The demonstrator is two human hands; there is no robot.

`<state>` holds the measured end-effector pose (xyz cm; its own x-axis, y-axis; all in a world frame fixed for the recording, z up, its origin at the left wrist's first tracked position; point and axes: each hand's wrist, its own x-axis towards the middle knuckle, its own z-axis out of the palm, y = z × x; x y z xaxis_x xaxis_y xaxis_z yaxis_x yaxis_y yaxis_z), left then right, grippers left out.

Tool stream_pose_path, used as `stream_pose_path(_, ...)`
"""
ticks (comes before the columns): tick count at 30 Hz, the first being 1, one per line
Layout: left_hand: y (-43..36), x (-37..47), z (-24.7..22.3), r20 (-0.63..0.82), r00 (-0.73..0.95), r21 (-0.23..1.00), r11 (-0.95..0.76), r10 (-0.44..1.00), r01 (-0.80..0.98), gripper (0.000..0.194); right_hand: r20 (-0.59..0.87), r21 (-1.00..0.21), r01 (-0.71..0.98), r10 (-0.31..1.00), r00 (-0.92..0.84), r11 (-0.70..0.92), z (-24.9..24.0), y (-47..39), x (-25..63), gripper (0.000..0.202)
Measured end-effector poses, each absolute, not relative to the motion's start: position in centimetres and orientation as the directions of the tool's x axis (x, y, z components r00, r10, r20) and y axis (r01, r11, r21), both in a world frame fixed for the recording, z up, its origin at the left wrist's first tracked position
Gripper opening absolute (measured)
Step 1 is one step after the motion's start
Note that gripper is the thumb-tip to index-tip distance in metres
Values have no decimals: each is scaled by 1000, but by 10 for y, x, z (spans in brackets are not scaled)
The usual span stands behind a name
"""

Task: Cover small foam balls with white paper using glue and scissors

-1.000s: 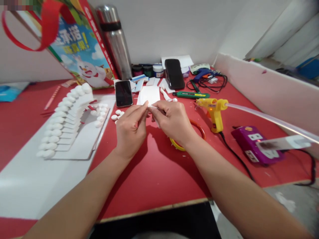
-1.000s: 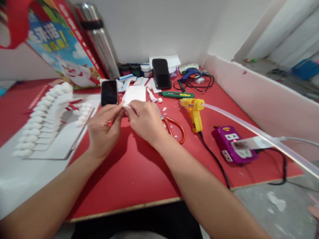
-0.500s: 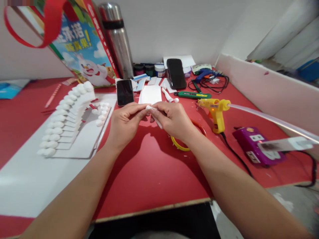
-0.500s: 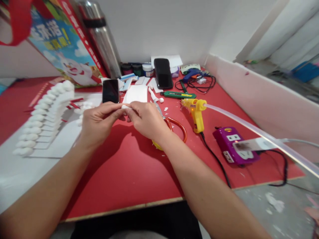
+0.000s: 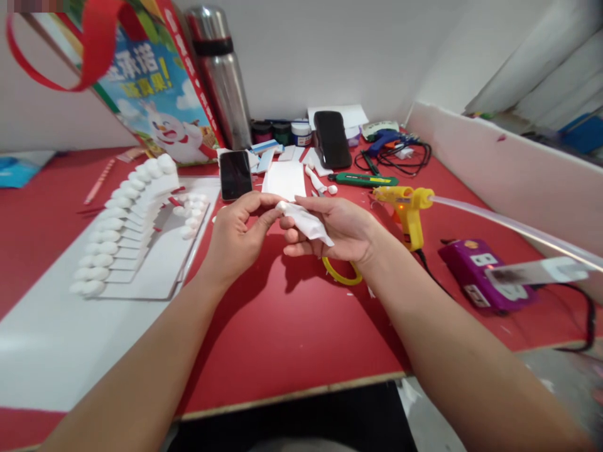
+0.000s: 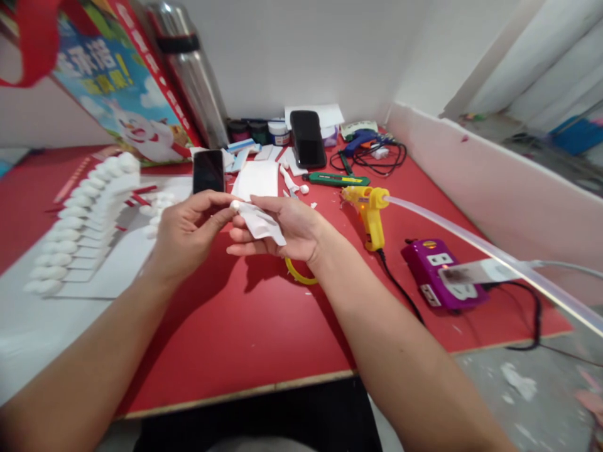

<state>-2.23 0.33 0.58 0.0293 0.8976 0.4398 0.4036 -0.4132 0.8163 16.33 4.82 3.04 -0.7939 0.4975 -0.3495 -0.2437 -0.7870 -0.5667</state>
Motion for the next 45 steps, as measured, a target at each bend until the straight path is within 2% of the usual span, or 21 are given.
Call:
stream_pose_path(6, 2, -21, 6, 428, -15, 846, -395, 903, 358, 16, -320, -561, -252, 488, -812, -788, 27, 47, 160, 31)
stream_pose_path(15, 4, -18, 4, 360, -79, 912, -333, 930, 241, 15, -312, -766, -232, 662, -682, -600, 32, 45, 158, 21)
stream_pose_path(19, 3, -16, 4, 336, -97, 929, -312, 937, 201, 17, -224, -895, -178, 756, -615, -410, 30, 41, 157, 16)
stream_pose_path(21, 2, -15, 4, 323, -117, 935, -298, 939, 190, 18, -149, -964, -101, 815, -560, -245, 28, 40, 155, 21)
stream_pose_path(23, 2, -13, 2, 312, -135, 941, -286, 941, 178, 19, -30, -999, 43, 889, -456, -12, 25, 39, 153, 27)
stream_pose_path(26, 1, -9, 0, 312, -156, 943, -285, 937, 175, 19, 223, -899, 315, 935, -275, 306, 21, 37, 150, 27)
stream_pose_path(28, 0, -6, -2, 338, -175, 931, -302, 924, 203, 19, 357, -806, 423, 911, -209, 413, 18, 33, 148, 21)
stream_pose_path(30, -1, -4, -3, 395, -201, 903, -338, 896, 266, 19, 429, -761, 456, 885, -181, 462, 17, 28, 145, 18)
stream_pose_path(36, -4, -2, -3, 612, -182, 738, -472, 770, 482, 17, 442, -793, 355, 869, -222, 494, 15, 24, 142, 24)
stream_pose_path(40, -7, 0, -3, 693, -132, 637, -516, 708, 573, 18, 451, -820, 288, 869, -205, 494, 17, 26, 145, 23)
stream_pose_path(42, -7, -1, -1, 670, -127, 663, -512, 732, 546, 17, 450, -826, 275, 869, -206, 492, 18, 29, 148, 20)
stream_pose_path(45, -5, -7, 4, 528, -148, 806, -438, 836, 399, 14, 459, -821, 232, 844, -278, 522, 20, 34, 154, 19)
